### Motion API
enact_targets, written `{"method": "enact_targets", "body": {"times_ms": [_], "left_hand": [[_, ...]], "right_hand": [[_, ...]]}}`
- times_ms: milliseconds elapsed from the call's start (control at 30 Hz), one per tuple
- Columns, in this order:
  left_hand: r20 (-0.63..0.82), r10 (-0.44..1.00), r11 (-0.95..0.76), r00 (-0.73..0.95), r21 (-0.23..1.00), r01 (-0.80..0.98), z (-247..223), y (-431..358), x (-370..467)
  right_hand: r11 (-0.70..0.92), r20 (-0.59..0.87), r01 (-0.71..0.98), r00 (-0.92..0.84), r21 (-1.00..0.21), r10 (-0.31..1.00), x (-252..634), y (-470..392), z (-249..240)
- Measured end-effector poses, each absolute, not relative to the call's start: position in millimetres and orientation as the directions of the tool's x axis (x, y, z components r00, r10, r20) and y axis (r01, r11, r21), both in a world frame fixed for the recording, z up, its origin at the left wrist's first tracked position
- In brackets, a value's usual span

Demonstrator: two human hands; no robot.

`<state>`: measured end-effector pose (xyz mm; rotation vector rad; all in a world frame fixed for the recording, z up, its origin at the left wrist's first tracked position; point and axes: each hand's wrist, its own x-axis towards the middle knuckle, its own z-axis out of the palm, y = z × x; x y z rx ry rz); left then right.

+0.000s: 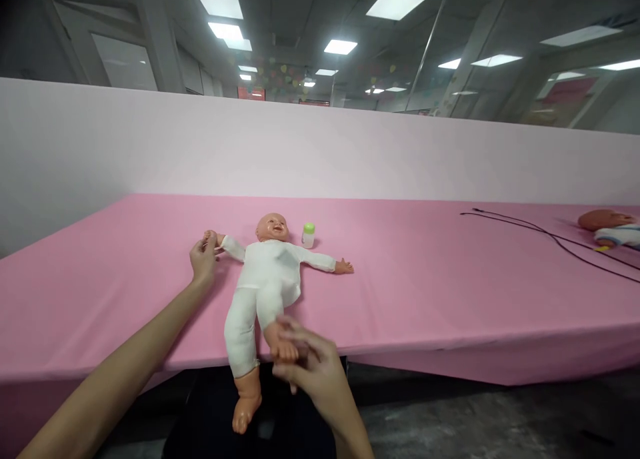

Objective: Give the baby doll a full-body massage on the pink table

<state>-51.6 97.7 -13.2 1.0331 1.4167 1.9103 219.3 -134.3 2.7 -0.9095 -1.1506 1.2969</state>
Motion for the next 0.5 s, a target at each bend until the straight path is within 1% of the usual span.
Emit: {"method": "enact_targets", "body": {"times_ms": [33, 67, 100, 133, 167, 233, 300, 333, 367, 433, 467, 500], "left_hand": [[0.150, 0.785, -0.237, -0.601, 0.969, -0.067, -15, 103, -58], [0.074, 0.778, -0.193, -0.623, 0.973, -0.125, -16, 106, -62], [0.046, 0.772, -0.178, -0.634, 0.973, -0.147, -16, 108, -65], [0.067, 0.768, -0.193, -0.637, 0.973, -0.130, -16, 107, -66], [0.128, 0.766, -0.229, -0.630, 0.970, -0.081, -14, 104, -64], [0.322, 0.751, -0.342, -0.576, 0.937, 0.078, -10, 94, -55], [0.536, 0.724, -0.465, -0.435, 0.844, 0.265, -6, 81, -43], [0.620, 0.715, -0.520, -0.323, 0.780, 0.347, -5, 74, -37], [0.676, 0.710, -0.567, -0.197, 0.714, 0.410, -5, 68, -32], [0.712, 0.702, -0.629, 0.009, 0.614, 0.476, -5, 59, -24], [0.711, 0.700, -0.644, 0.064, 0.590, 0.487, -5, 57, -22], [0.707, 0.702, -0.647, 0.083, 0.586, 0.488, -5, 56, -20]], "right_hand": [[0.055, 0.081, -0.244, -0.099, -0.968, 0.992, 225, -146, -6], [0.013, 0.042, -0.246, -0.113, -0.969, 0.993, 229, -154, -12], [-0.017, 0.014, -0.246, -0.124, -0.969, 0.992, 232, -159, -17], [-0.027, 0.005, -0.245, -0.131, -0.969, 0.991, 234, -161, -18], [-0.016, 0.016, -0.241, -0.131, -0.970, 0.991, 235, -159, -15], [0.038, 0.070, -0.222, -0.139, -0.974, 0.988, 234, -148, 0], [0.091, 0.118, -0.184, -0.146, -0.979, 0.982, 229, -128, 19], [0.108, 0.132, -0.164, -0.141, -0.981, 0.981, 225, -116, 27], [0.124, 0.144, -0.152, -0.128, -0.981, 0.981, 219, -103, 32], [0.150, 0.165, -0.167, -0.079, -0.975, 0.983, 205, -76, 32], [0.159, 0.174, -0.193, -0.061, -0.968, 0.983, 197, -64, 29], [0.164, 0.181, -0.218, -0.059, -0.962, 0.982, 190, -55, 25]]}}
